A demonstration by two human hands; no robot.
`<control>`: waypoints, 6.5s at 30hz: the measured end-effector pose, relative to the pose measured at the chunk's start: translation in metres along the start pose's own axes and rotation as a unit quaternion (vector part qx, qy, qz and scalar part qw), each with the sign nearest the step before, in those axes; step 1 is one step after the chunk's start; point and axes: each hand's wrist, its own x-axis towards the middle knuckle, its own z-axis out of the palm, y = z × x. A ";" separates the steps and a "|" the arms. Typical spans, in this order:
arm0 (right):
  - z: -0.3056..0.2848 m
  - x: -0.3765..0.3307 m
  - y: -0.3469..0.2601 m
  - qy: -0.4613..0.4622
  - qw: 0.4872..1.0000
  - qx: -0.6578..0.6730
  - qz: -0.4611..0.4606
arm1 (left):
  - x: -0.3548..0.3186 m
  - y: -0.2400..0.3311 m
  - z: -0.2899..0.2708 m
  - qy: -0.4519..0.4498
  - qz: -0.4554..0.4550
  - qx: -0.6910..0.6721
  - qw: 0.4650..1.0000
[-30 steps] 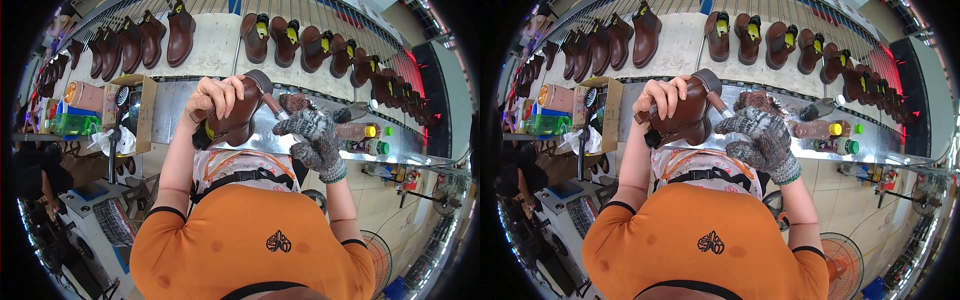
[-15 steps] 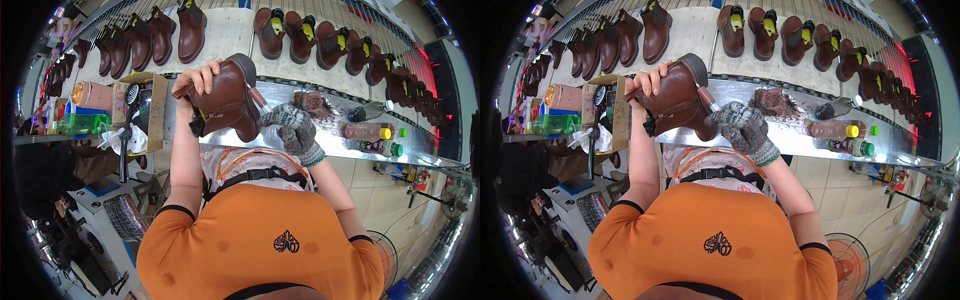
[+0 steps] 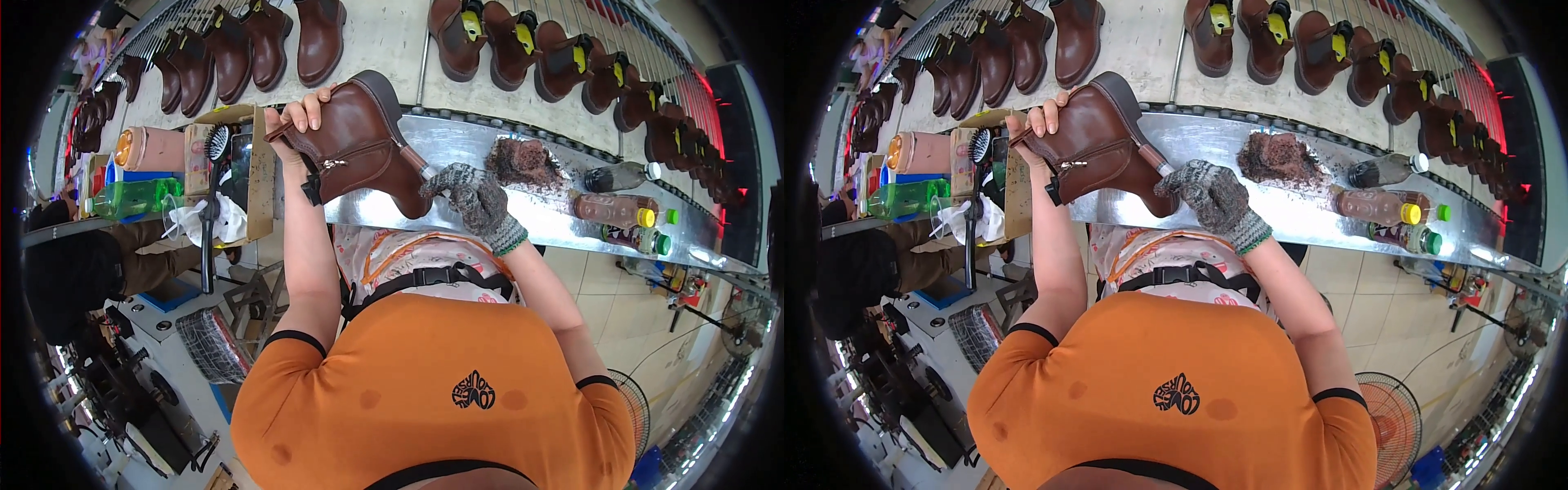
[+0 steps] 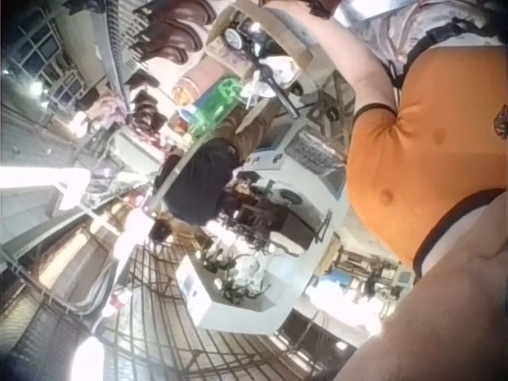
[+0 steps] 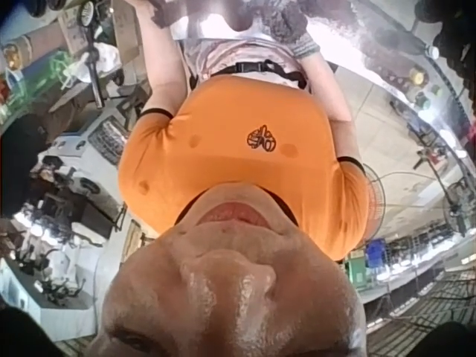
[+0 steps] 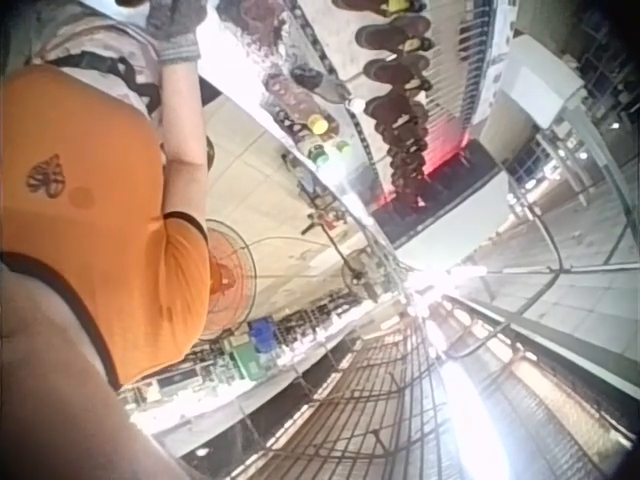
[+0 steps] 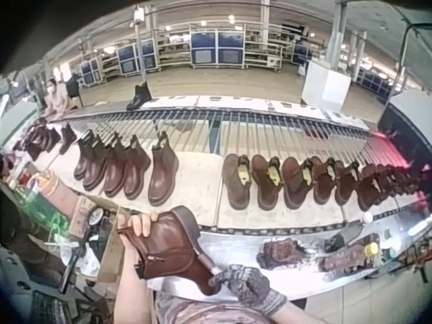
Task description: Polishing and finishing leather boots on a manufacturing line.
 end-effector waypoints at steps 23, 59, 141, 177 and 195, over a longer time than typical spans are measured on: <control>0.002 -0.079 0.034 0.028 0.943 0.208 0.257 | 0.032 -0.015 -0.046 0.259 -0.041 0.087 0.961; -0.005 -0.062 0.043 0.214 0.927 0.197 0.237 | -0.075 -0.012 0.123 0.339 -0.181 0.736 0.557; 0.021 -0.145 0.071 0.398 0.625 0.579 0.339 | 0.151 -0.090 -0.136 0.399 0.035 0.785 0.472; 0.021 -0.165 0.093 0.291 0.806 0.374 0.354 | -0.076 -0.066 0.092 0.268 -0.287 0.721 0.571; 0.007 -0.147 0.020 0.279 0.817 0.346 0.368 | 0.035 -0.082 -0.006 0.131 -0.324 0.247 0.904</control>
